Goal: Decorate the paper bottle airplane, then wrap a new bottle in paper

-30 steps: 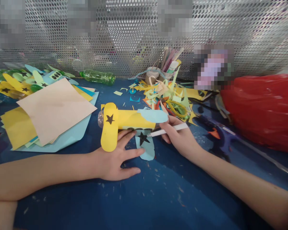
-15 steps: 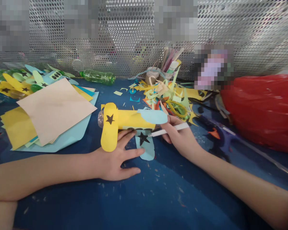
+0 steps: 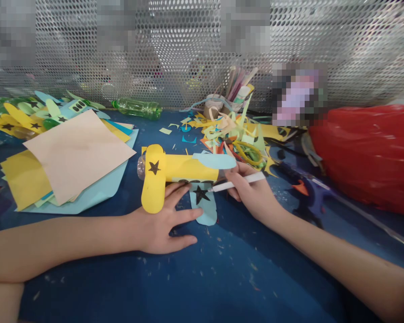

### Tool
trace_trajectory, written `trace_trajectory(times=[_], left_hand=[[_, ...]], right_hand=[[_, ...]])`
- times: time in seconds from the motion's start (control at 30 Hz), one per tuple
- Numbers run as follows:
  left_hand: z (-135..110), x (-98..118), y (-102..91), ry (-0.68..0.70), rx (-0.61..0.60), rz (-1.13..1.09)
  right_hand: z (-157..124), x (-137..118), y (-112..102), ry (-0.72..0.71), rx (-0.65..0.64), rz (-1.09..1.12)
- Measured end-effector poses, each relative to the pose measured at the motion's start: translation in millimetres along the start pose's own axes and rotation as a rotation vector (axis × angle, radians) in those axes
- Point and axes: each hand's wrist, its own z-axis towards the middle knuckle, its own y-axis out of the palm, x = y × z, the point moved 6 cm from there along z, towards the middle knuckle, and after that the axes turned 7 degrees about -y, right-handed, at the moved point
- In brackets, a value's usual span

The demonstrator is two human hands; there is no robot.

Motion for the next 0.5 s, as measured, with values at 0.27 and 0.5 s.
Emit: trace_trajectory(times=[0.27, 0.5], left_hand=[[0.3, 0.8, -0.4, 0.005, 0.002, -0.006], [0.6, 0.7, -0.8, -0.004, -0.014, 0.008]], right_hand=[[-0.2, 0.3, 0.5, 0.016, -0.004, 0.002], [-0.6, 2.8, 0.5, 0.007, -0.005, 0.07]])
